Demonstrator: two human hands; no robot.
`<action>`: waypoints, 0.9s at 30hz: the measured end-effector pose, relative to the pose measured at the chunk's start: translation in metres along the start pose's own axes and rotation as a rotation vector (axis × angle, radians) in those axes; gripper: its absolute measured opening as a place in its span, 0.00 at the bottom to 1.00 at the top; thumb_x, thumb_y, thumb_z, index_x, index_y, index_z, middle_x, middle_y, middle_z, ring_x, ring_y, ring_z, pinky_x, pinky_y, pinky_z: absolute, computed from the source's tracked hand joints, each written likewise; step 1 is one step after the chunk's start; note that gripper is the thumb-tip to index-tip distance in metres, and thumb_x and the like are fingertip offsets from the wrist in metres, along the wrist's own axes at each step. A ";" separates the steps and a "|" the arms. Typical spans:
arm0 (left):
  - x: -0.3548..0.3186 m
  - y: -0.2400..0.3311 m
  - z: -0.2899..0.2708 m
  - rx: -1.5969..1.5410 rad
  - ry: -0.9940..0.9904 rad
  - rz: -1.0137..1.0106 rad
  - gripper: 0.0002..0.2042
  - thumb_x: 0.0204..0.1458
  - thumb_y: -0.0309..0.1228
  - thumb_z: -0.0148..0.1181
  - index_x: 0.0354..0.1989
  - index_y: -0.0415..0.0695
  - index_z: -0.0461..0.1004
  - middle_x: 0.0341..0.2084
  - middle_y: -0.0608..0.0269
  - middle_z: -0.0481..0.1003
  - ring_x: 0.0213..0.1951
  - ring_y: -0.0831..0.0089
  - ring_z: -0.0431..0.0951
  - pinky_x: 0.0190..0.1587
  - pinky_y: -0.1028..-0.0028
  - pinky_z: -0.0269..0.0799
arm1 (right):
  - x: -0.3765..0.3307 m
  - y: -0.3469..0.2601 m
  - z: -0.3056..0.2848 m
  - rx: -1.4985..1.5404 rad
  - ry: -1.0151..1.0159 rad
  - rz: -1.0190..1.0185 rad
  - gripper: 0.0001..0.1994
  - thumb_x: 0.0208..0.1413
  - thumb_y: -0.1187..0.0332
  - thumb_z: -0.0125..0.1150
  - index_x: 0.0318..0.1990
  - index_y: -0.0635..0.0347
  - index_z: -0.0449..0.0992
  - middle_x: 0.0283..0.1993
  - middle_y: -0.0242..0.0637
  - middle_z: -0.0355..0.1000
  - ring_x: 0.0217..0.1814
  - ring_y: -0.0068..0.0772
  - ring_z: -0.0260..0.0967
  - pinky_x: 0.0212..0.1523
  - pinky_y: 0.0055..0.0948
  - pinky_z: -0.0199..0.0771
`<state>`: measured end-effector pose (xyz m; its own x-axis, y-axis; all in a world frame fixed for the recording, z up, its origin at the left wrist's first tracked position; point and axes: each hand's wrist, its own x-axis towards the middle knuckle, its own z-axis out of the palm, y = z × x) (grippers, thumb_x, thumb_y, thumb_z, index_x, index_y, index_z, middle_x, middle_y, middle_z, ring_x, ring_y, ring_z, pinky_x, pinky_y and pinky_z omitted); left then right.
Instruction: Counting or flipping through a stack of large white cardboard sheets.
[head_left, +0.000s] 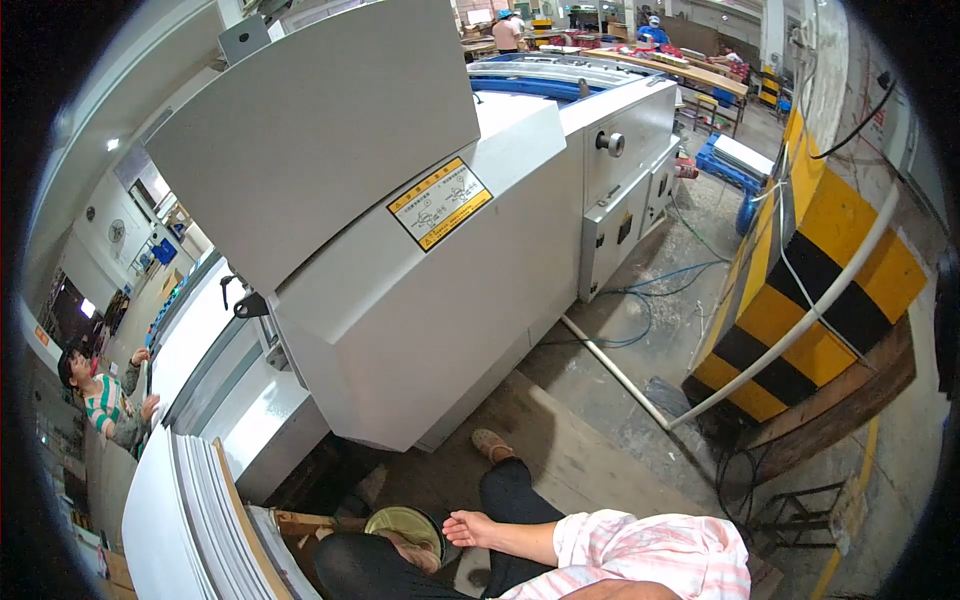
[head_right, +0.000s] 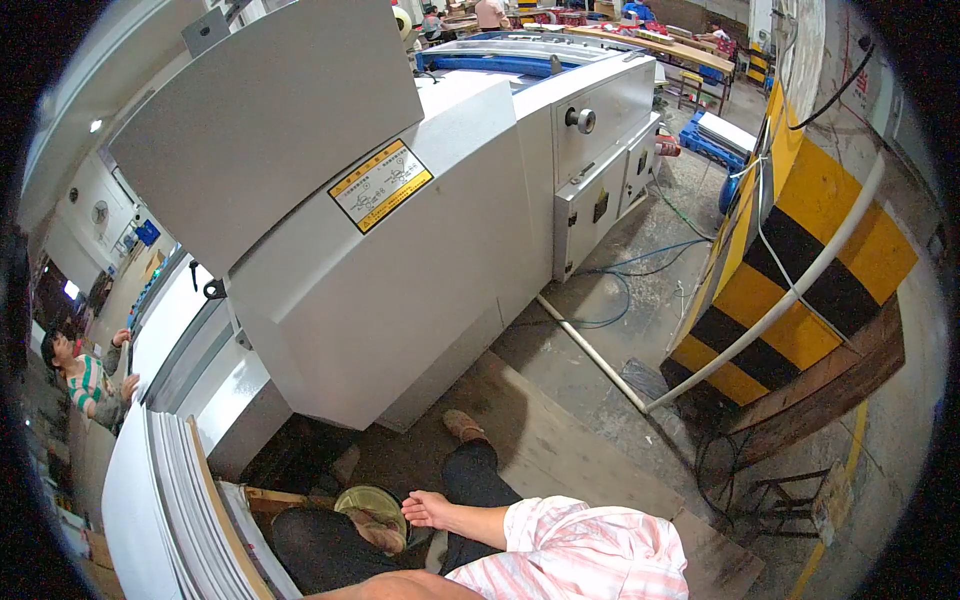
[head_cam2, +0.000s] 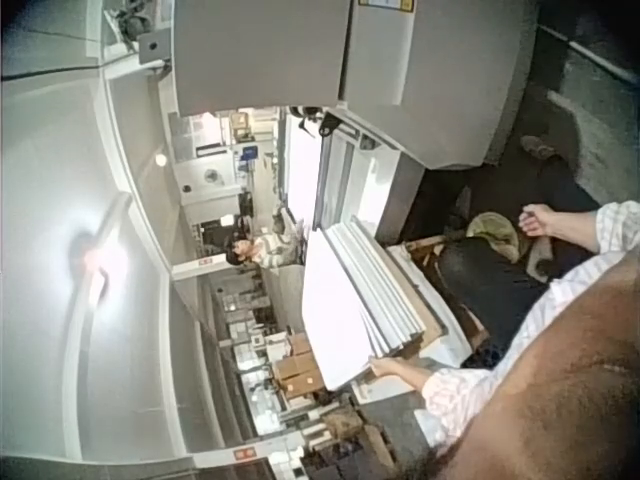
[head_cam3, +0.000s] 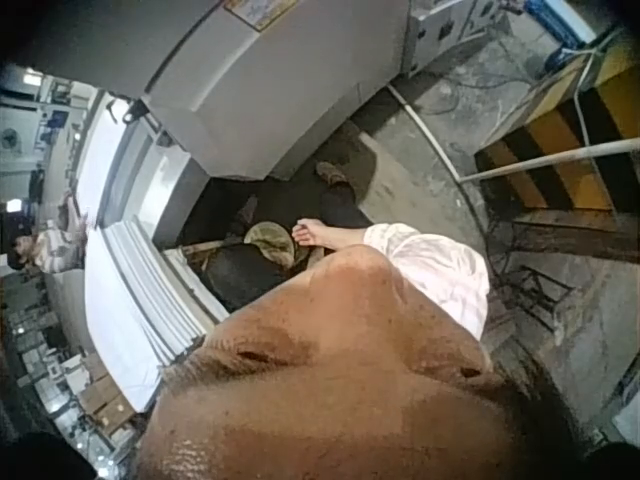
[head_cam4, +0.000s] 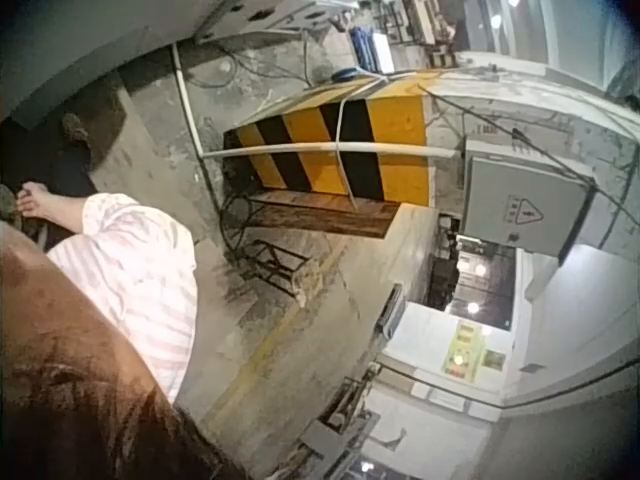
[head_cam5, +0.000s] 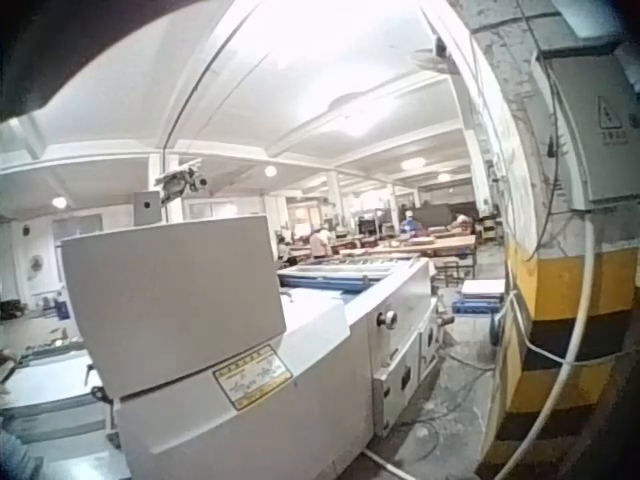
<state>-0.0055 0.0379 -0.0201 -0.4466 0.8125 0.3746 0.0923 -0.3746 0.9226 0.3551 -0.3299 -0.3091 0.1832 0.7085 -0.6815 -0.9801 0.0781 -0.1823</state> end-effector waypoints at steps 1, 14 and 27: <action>0.000 0.003 -0.002 -0.009 -0.001 -0.005 0.14 0.48 0.26 0.50 0.35 0.22 0.66 0.32 0.48 0.69 0.33 0.60 0.67 0.38 0.64 0.65 | 0.000 0.000 0.002 -0.002 0.009 0.011 0.15 0.57 0.57 0.43 0.37 0.59 0.71 0.34 0.35 0.73 0.30 0.27 0.70 0.30 0.28 0.73; -0.012 0.018 -0.001 -0.017 -0.042 0.003 0.16 0.51 0.29 0.50 0.36 0.23 0.66 0.35 0.48 0.70 0.34 0.61 0.69 0.38 0.65 0.67 | 0.001 0.002 0.004 -0.024 0.019 0.012 0.15 0.57 0.57 0.43 0.37 0.59 0.71 0.34 0.35 0.72 0.31 0.26 0.70 0.29 0.27 0.73; -0.015 0.020 -0.005 -0.022 -0.066 -0.072 0.16 0.49 0.31 0.52 0.34 0.23 0.68 0.33 0.46 0.71 0.34 0.58 0.71 0.35 0.61 0.69 | 0.000 0.002 0.003 -0.038 0.018 0.015 0.15 0.58 0.57 0.43 0.38 0.59 0.71 0.35 0.34 0.72 0.33 0.27 0.69 0.33 0.30 0.72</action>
<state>-0.0015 0.0159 -0.0077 -0.3915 0.8651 0.3135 0.0422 -0.3234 0.9453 0.3526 -0.3273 -0.3071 0.1702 0.6970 -0.6966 -0.9792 0.0404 -0.1988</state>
